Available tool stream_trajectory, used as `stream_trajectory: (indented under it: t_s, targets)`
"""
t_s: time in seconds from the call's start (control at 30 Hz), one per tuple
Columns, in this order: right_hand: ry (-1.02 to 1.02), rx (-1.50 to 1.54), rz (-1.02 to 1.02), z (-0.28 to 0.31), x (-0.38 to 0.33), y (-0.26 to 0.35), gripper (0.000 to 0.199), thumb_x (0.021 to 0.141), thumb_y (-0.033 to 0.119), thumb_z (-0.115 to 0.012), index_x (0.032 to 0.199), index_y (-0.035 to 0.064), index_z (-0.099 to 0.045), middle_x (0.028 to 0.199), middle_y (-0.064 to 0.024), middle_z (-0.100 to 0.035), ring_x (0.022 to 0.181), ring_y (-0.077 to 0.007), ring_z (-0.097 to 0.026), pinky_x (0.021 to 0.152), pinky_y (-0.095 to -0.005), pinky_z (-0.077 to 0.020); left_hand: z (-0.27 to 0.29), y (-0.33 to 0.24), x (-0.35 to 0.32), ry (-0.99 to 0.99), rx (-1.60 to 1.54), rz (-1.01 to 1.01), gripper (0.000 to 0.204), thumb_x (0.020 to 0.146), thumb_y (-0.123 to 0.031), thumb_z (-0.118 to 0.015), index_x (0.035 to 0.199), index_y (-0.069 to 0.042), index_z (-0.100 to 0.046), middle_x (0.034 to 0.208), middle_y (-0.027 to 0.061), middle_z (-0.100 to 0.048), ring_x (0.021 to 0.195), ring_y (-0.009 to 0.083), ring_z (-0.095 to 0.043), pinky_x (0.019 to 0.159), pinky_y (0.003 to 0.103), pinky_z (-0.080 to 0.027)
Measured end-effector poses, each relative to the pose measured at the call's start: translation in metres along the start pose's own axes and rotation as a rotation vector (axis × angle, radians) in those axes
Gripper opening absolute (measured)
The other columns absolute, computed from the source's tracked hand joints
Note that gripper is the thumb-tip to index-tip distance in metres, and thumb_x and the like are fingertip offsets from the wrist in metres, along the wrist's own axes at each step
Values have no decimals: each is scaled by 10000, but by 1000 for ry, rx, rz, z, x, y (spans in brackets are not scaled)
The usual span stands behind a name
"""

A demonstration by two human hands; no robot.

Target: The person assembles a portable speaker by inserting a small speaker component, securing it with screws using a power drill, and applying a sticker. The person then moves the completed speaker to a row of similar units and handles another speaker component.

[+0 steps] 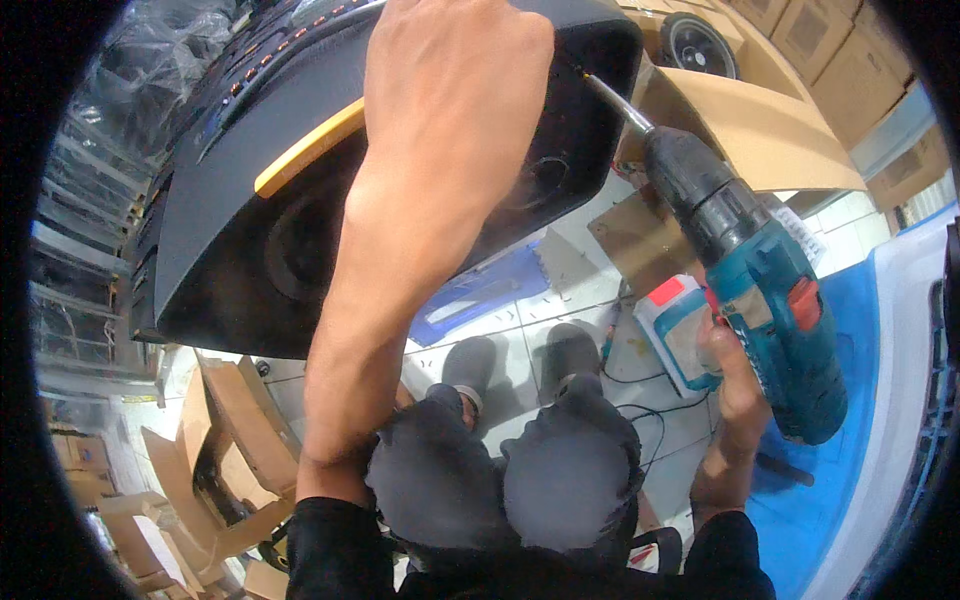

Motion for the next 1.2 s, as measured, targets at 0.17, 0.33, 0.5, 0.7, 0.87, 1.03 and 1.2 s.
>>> stream_trajectory:
  t_s: [0.17, 0.33, 0.5, 0.7, 0.87, 1.03, 1.2]
  targets:
    - [-33, 13, 11, -3, 5, 6, 291, 867, 21, -616, 1153, -31, -622, 973, -105, -688, 777, -143, -605, 739, -285, -487, -3, -2, -4, -38, -2, -15, 129, 775, -53, -593, 730, 39, -672, 856, 148, -592, 917, 277, -568, 805, 379, -459]
    - [7, -75, 4, -4, 4, 3, 280, 877, 42, -606, 1147, -26, -624, 868, -66, -649, 726, -137, -576, 702, -282, -465, -1, -3, -4, -59, -8, -37, 130, 759, -70, -605, 697, 28, -663, 830, 139, -582, 900, 271, -563, 786, 376, -453]
    - [-40, 46, -44, -10, 2, -4, 267, 876, 44, -611, 1135, -14, -643, 879, -57, -647, 745, -139, -580, 721, -277, -461, -1, -4, -4, -98, -11, -53, 135, 750, -85, -606, 670, 9, -661, 810, 132, -575, 887, 270, -558, 770, 378, -446]
    - [-56, -40, 38, -17, 2, -8, 310, 873, 84, -671, 1173, 11, -654, 996, -70, -676, 877, -177, -618, 809, -316, -479, -3, -2, -5, -105, -18, -57, 155, 758, -102, -600, 664, 1, -668, 805, 133, -582, 894, 274, -571, 773, 387, -455]
    - [123, -215, -324, -15, -8, -22, 541, 794, 268, -834, 1259, 72, -640, 1250, -143, -660, 1117, -285, -633, 994, -409, -474, -6, -1, -4, -107, -42, -41, 154, 758, -94, -596, 662, 3, -667, 808, 134, -586, 890, 271, -576, 781, 386, -460]
    - [46, -425, -50, -12, -6, -32, 761, 631, 425, -921, 1239, 65, -637, 1020, -126, -713, 863, -271, -682, 785, -367, -547, -3, 0, -3, -85, -29, -68, 137, 767, -83, -594, 707, 6, -680, 832, 140, -596, 873, 267, -570, 781, 380, -457]
    - [-46, -266, -85, -5, -26, -53, 580, 655, 275, -869, 1150, 60, -656, 925, -85, -704, 809, -242, -670, 749, -364, -540, 9, -6, -12, -40, 1, -47, 159, 758, -96, -655, 868, 2, -716, 849, 121, -622, 870, 242, -575, 765, 371, -451]
Point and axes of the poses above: each hand's wrist, its own x-axis towards the middle knuckle, its own z-axis out of the back of the hand, y = z × x, the point moved 4 cm from there along x, towards the middle knuckle
